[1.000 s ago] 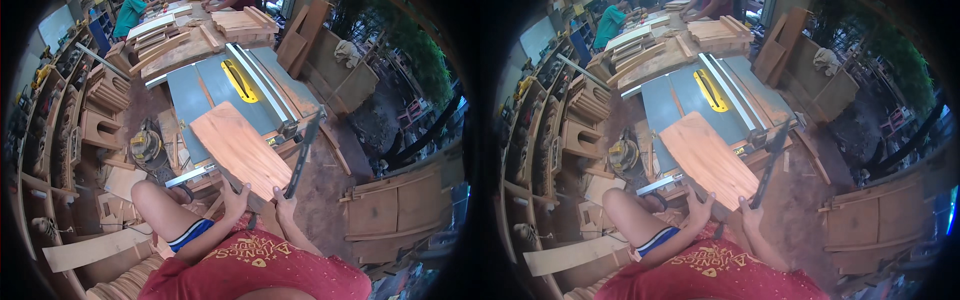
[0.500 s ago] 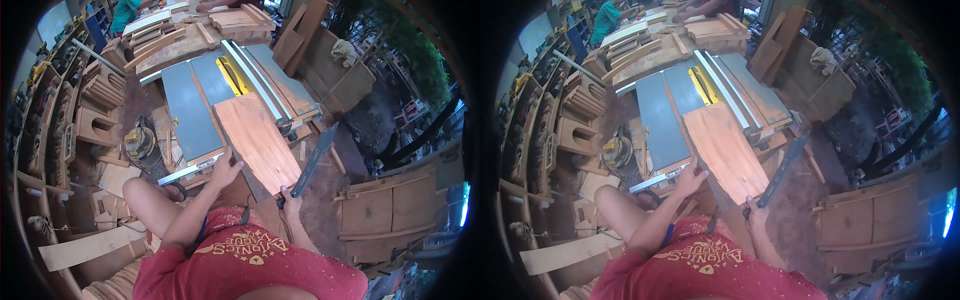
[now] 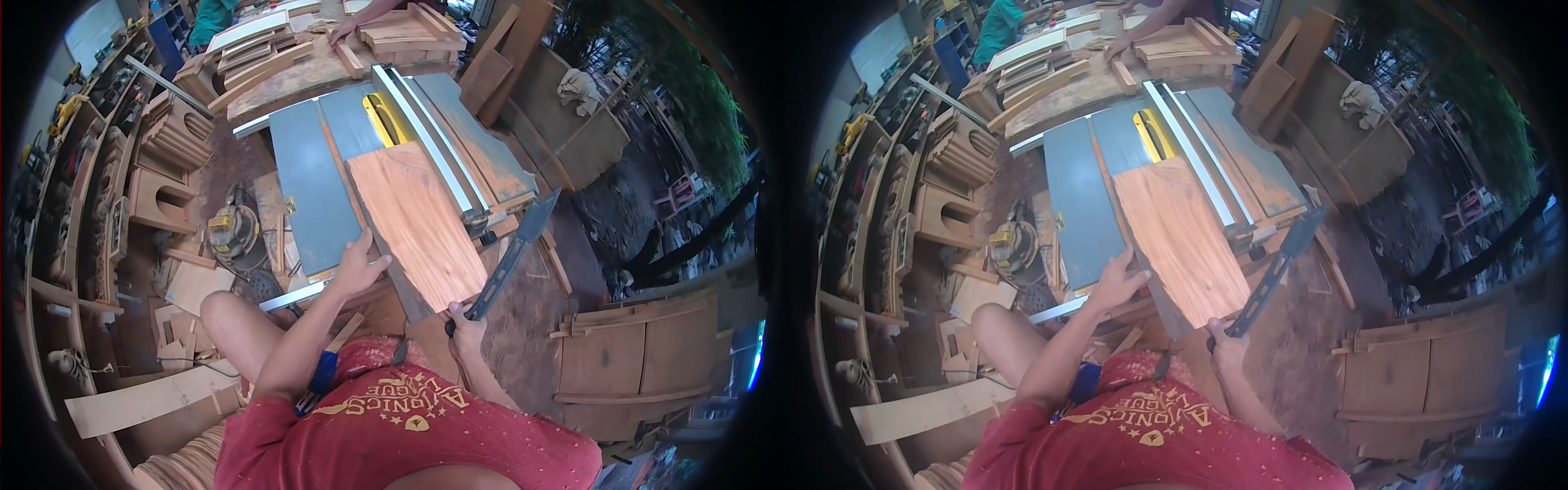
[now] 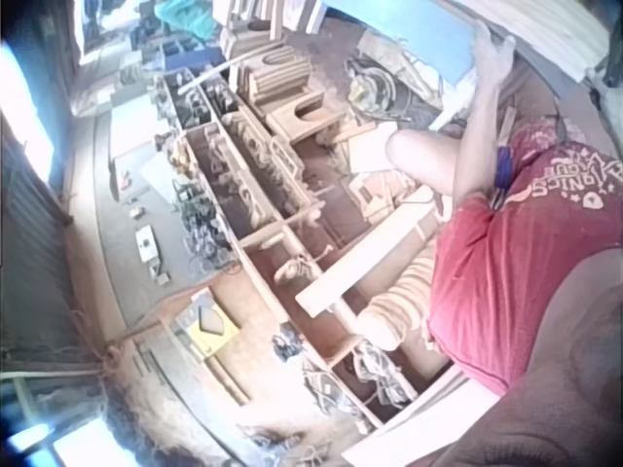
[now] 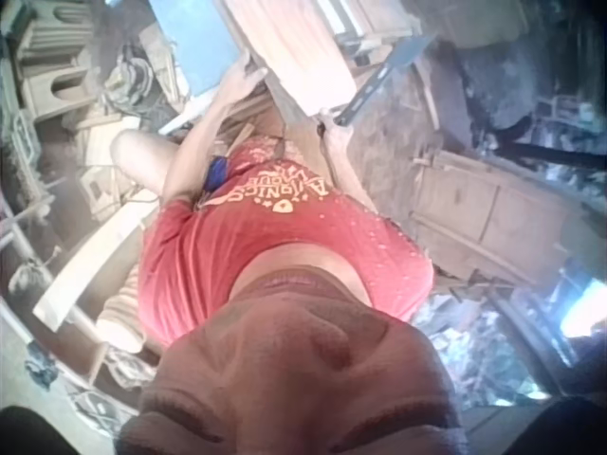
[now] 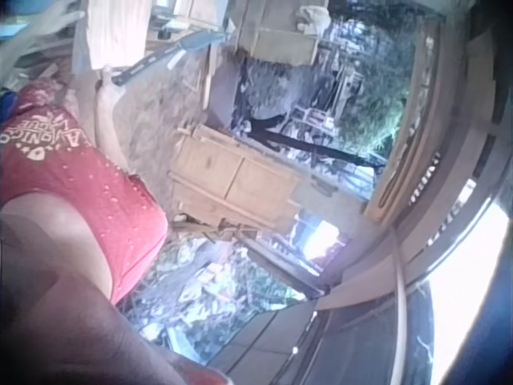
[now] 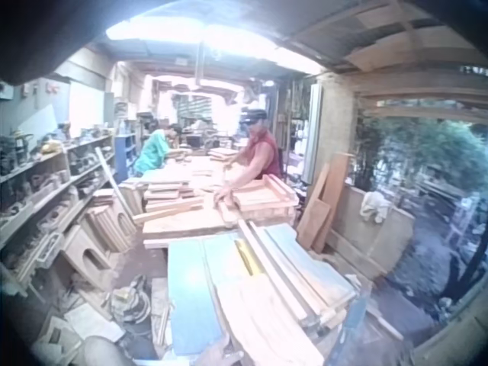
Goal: Cutting pieces of wood on a table saw in a workshop.
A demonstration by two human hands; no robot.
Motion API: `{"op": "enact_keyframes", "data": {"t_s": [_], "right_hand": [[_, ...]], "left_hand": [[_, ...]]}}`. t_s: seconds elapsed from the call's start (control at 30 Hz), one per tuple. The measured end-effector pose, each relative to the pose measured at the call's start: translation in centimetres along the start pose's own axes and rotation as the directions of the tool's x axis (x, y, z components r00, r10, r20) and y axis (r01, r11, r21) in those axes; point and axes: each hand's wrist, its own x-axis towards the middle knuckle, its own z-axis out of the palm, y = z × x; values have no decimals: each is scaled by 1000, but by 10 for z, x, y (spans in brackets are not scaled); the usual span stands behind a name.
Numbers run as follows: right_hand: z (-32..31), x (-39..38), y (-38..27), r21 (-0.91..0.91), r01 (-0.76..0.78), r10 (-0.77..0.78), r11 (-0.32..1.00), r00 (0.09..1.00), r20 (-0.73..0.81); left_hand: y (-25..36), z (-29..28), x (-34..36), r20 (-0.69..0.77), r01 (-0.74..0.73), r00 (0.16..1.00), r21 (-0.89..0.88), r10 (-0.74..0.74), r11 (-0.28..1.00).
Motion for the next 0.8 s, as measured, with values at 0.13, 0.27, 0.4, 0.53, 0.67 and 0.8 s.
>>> {"op": "enact_keyframes", "data": {"t_s": [0.13, 0.27, 0.4, 0.53, 0.67, 0.8], "right_hand": [[9, 10, 8, -23, 9, -9, 1000, 1000, -15], [27, 21, 11, -55, 63, -66, 996, 997, -51], [38, 29, 2, -245, 39, -50, 969, 998, -41], [55, 44, 6, -156, 147, -157, 977, 986, -50], [59, 65, 18, -185, 185, -198, 965, 979, -51], [72, 76, 14, -313, 194, -216, 929, 976, -34]], "left_hand": [[7, -9, 8, 54, 30, 998, 1, -30, 1000], [-4, -10, 19, 44, 112, 993, 34, -113, 993], [-4, -16, 32, 58, 150, 986, 77, -155, 986], [15, -8, 29, 36, 129, 990, 135, -135, 982], [50, 29, -12, -5, 119, 993, 183, -120, 976], [47, 52, -14, -132, 107, 989, 295, -70, 950]]}}
